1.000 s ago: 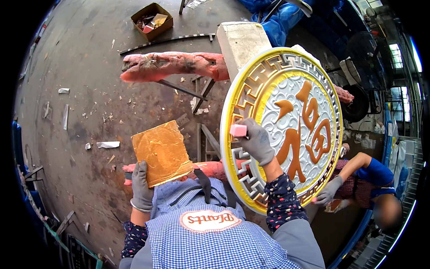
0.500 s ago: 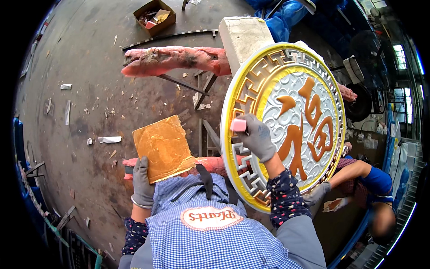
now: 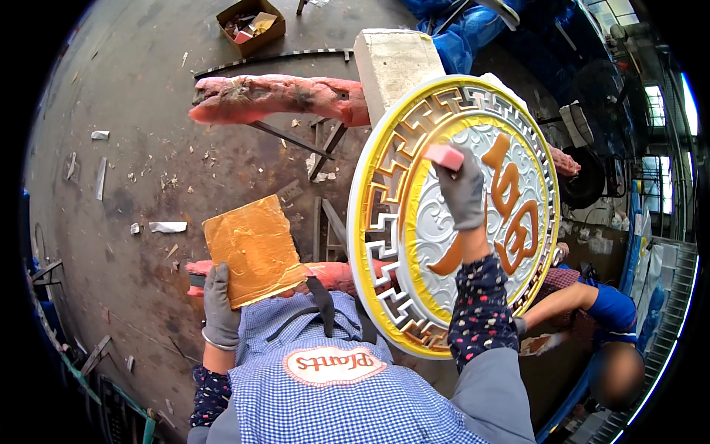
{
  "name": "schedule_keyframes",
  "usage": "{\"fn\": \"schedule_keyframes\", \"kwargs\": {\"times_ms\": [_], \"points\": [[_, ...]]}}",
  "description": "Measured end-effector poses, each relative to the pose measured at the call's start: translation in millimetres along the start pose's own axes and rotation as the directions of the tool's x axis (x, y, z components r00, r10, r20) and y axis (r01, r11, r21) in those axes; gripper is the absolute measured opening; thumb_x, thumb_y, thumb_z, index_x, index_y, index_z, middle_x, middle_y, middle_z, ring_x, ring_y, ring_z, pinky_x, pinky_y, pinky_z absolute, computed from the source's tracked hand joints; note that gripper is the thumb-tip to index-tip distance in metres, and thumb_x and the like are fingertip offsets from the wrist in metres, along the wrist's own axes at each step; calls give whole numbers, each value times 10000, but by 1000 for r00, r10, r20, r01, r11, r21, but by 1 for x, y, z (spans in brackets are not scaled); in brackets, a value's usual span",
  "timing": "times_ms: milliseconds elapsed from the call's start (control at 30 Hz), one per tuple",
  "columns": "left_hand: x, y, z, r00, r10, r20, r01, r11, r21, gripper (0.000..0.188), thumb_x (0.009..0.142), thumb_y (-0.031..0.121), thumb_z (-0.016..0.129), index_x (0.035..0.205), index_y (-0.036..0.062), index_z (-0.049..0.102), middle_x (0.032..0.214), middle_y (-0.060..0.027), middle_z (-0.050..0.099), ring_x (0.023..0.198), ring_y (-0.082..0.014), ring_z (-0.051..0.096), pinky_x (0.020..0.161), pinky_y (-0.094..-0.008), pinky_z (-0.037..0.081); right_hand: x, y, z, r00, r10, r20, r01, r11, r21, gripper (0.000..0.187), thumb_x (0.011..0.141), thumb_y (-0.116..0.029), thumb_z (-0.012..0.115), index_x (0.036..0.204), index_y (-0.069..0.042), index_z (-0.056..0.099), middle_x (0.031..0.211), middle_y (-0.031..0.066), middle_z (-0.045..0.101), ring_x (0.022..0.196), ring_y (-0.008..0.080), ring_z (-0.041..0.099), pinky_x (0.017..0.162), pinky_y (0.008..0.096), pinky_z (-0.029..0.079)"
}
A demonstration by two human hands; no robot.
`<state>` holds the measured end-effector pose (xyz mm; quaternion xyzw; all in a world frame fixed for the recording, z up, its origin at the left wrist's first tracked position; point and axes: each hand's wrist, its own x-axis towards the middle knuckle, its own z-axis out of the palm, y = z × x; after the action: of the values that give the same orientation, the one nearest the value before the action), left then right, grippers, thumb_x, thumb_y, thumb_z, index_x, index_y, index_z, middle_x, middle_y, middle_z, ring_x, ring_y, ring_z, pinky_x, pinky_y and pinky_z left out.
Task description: The person applies gold paint to a large circular decorative plaque using a pink sponge, repeatedly dipping the sponge into a paint can and rubbing the paint onto the raised patterns. The person works methodically around the plaque's border and central character.
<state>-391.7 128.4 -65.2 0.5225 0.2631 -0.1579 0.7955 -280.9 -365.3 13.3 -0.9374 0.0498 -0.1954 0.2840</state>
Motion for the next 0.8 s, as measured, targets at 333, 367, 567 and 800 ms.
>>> {"fn": "schedule_keyframes", "kwargs": {"times_ms": [333,367,567,800], "points": [[-20,3,8,979,161,127,-198,908,370,388,1108,288,558,1429,71,561,1339,-104,649,1237,-213,654,965,-369,612,66,46,40,929,-230,291,278,951,-136,303,844,-65,759,1131,-134,688,1065,124,698,919,371,712,777,450,569],[-23,4,10,965,215,147,-260,832,490,392,1110,286,555,1433,65,557,1338,-104,651,1230,-213,658,966,-371,610,67,50,37,925,-240,295,295,942,-159,296,846,-60,754,1126,-133,690,1065,123,700,922,371,711,779,453,569],[-19,0,17,1000,-27,-16,26,999,-35,410,1121,301,532,1415,15,560,1325,-107,659,1177,-197,682,943,-350,607,72,41,21,948,-221,229,245,966,-84,302,838,-23,740,1119,-125,697,1064,129,702,929,378,706,783,434,571],[-21,1,18,1000,-13,-20,14,999,39,410,1108,307,555,1409,30,565,1330,-101,666,1165,-216,703,942,-362,613,68,59,28,931,-256,262,317,921,-226,296,837,-42,751,1115,-130,700,1043,121,706,924,362,710,773,446,569]]}}
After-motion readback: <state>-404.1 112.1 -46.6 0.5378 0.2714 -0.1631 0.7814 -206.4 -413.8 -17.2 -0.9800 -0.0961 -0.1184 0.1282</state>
